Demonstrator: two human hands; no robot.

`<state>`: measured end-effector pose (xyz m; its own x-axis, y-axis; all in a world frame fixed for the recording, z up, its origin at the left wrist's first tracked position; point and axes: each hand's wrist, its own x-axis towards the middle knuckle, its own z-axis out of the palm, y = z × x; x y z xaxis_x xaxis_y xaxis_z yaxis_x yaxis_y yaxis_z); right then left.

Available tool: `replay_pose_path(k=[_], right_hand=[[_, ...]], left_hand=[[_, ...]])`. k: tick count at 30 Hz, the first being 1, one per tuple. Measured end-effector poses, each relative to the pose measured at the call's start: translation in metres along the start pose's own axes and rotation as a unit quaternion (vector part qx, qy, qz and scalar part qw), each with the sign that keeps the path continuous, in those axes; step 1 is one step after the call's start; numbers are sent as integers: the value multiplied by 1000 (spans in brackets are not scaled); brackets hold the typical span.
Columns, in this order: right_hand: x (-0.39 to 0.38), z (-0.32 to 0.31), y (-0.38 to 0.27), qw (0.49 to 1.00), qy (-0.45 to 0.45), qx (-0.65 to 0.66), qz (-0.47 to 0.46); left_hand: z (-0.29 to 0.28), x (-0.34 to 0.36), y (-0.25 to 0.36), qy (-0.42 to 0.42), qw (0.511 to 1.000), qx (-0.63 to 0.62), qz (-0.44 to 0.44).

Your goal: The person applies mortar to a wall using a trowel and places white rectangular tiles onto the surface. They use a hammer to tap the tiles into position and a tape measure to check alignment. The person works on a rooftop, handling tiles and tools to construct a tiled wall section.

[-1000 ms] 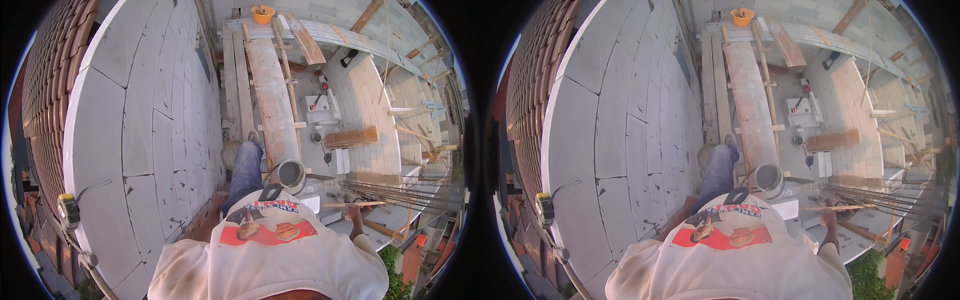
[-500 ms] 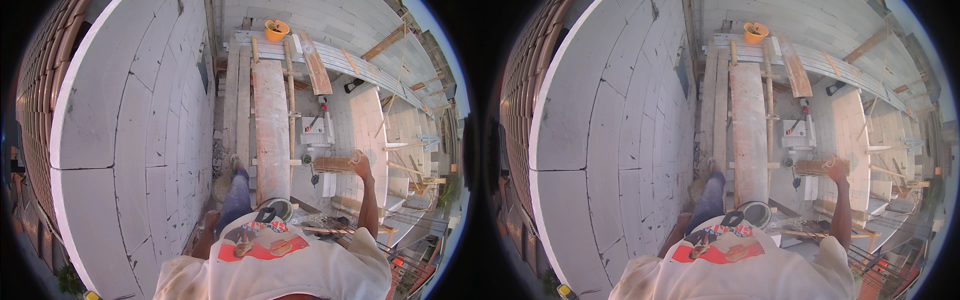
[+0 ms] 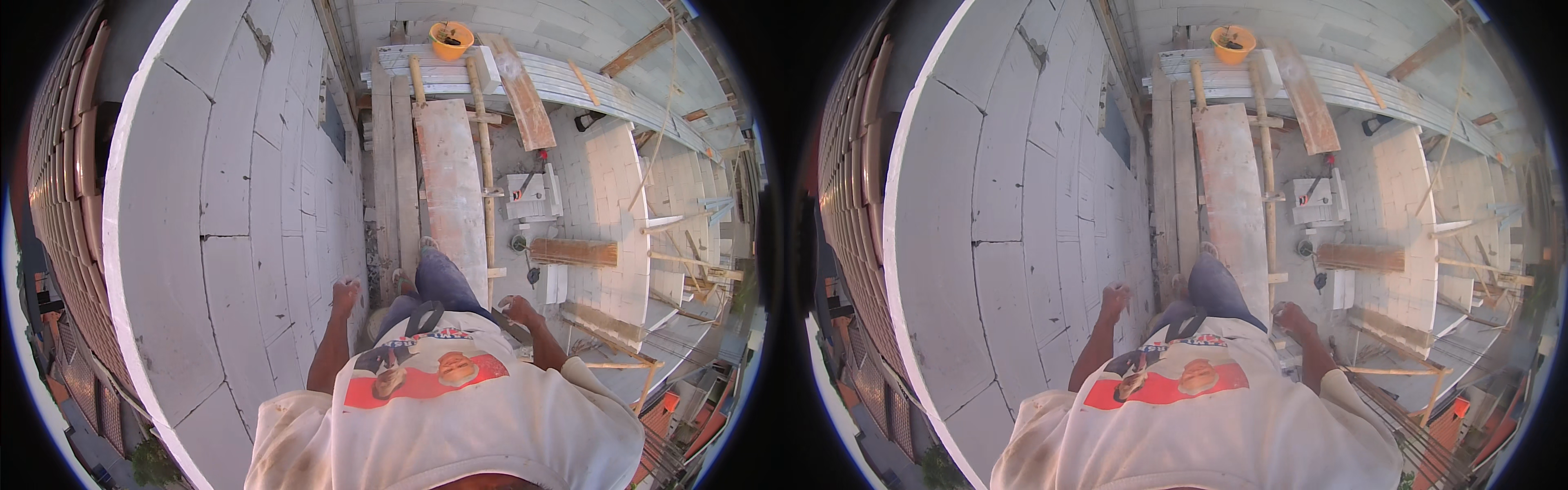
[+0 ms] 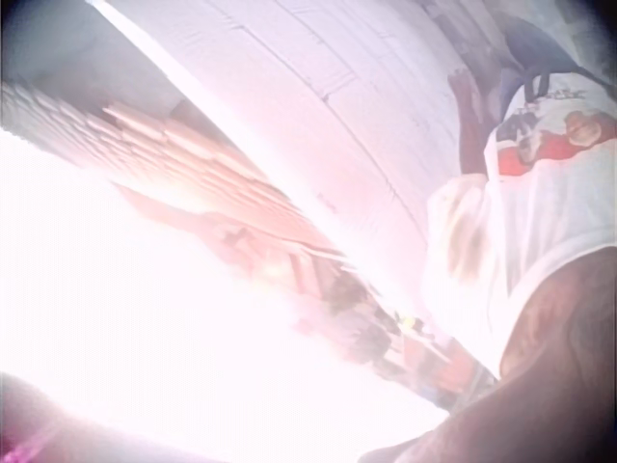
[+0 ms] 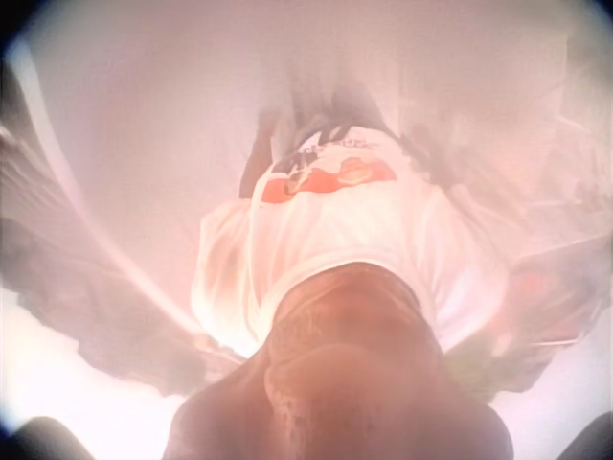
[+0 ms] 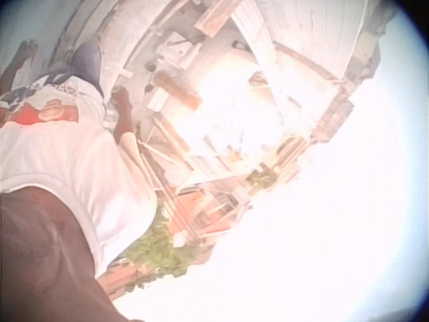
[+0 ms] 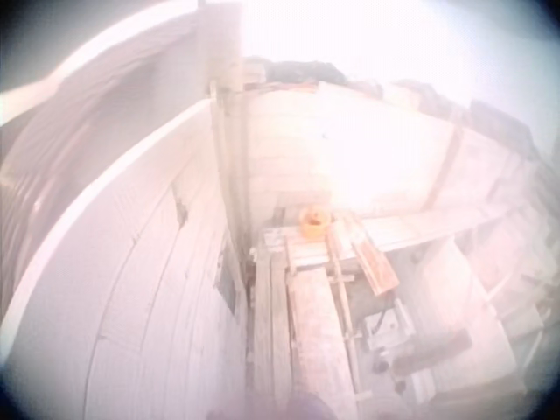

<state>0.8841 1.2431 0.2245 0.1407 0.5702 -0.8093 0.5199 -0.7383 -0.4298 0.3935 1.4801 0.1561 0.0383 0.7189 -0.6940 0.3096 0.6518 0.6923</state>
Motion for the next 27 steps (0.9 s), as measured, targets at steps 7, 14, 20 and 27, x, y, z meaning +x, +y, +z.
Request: replay_pose_path(k=[7,14,20,27], right_hand=[[56,4,32,973,-118,-199,25],[156,-123,-82,985,72,108,110],[259,-233,-139,971,226,7,-74],[339,-319,-302,981,138,86,-108]], left_hand=[[15,105,69,-28,999,-15,-9],[29,186,149,-108,980,155,-67],[75,215,310,-171,947,225,-156],[96,278,432,-284,921,2,-268]])
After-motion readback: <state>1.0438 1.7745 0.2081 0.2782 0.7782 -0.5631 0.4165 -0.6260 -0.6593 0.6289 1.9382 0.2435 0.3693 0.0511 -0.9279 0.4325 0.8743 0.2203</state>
